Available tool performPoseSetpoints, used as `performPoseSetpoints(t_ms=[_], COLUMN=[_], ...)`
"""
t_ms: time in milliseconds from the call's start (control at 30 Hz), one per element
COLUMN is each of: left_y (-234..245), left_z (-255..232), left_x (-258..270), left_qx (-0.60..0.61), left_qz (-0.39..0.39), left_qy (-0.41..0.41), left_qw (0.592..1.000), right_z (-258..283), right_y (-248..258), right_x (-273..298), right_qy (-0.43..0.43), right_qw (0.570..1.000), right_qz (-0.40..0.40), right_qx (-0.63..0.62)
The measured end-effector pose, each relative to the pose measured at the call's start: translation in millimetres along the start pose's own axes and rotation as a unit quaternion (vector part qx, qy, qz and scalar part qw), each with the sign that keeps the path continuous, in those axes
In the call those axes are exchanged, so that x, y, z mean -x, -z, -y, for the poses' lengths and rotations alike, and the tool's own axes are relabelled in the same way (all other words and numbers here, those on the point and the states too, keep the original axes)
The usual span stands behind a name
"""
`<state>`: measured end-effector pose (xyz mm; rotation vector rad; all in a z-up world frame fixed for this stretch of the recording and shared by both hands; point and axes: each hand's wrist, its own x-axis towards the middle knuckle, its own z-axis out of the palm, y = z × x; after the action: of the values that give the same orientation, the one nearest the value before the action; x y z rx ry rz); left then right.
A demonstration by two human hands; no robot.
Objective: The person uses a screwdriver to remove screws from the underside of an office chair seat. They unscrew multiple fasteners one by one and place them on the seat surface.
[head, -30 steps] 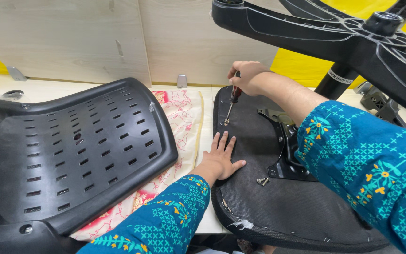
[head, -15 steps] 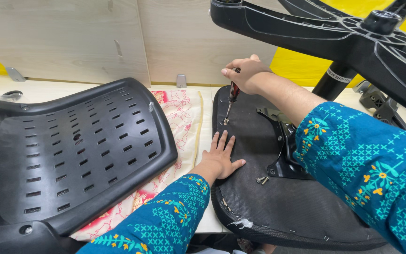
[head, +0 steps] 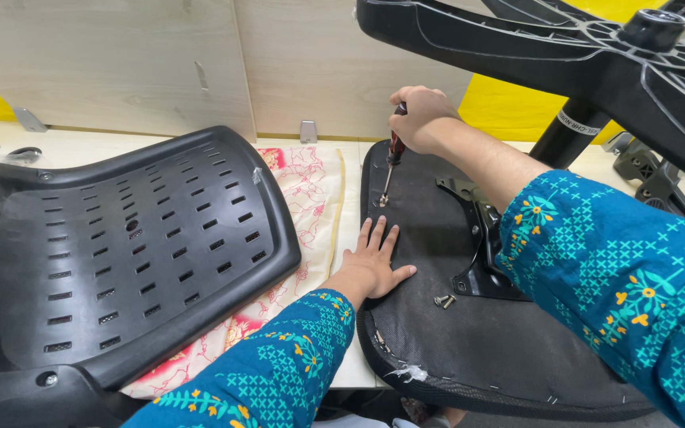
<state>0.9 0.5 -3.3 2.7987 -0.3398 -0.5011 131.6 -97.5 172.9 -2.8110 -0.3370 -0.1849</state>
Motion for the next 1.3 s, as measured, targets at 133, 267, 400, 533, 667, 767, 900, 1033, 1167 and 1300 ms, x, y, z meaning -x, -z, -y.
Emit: performPoseSetpoints(t_ms=[133, 267, 400, 533, 667, 767, 900, 1033, 1167, 1300], left_y=[0.4, -0.7, 0.4, -2.7, -2.5, -0.7, 0.3, -0.5, 0.8, 1.2], left_z=[-1.1, -0.7, 0.0, 1.5, 1.1, 0.5, -0.6, 0.1, -0.5, -0.5], left_x=[1.2, 1.5, -0.2, 0.2, 0.9, 0.9, 2.1, 3.6, 3.0, 1.9], left_qx=[-0.002, -0.004, -0.005, -0.003, -0.006, -0.004, -0.003, 0.001, 0.002, -0.002], left_qz=[0.005, 0.006, 0.006, -0.008, 0.0, -0.004, -0.003, -0.01, -0.004, 0.001], left_qy=[0.004, 0.003, 0.002, -0.008, -0.001, 0.0, 0.006, 0.001, 0.005, 0.005], left_qw=[1.0, 1.0, 1.0, 1.0, 1.0, 1.0, 1.0, 1.0, 1.0, 1.0], right_z=[-2.9, -7.5, -16.6, -19.9, -18.8, -17.3, -18.2, -20.3, -24.4, -25.7], right_y=[-1.1, -8.0, -9.3, -10.5, -11.2, -11.0, -12.3, -10.9, -7.9, -8.4], right_x=[-0.1, 0.6, 1.6, 3.1, 14.0, 20.4, 25.8, 23.2, 21.5, 20.9], right_qy=[0.001, -0.012, 0.024, 0.046, 0.077, 0.111, 0.186, 0.104, 0.062, 0.014], right_qw=[0.999, 1.0, 0.991, 0.978, 0.969, 0.962, 0.939, 0.945, 0.949, 0.95], right_qz=[0.01, -0.027, -0.114, -0.142, -0.163, -0.192, -0.274, -0.266, -0.256, -0.219], right_qx=[-0.043, -0.003, -0.061, -0.146, -0.166, -0.157, -0.091, -0.163, -0.175, -0.222])
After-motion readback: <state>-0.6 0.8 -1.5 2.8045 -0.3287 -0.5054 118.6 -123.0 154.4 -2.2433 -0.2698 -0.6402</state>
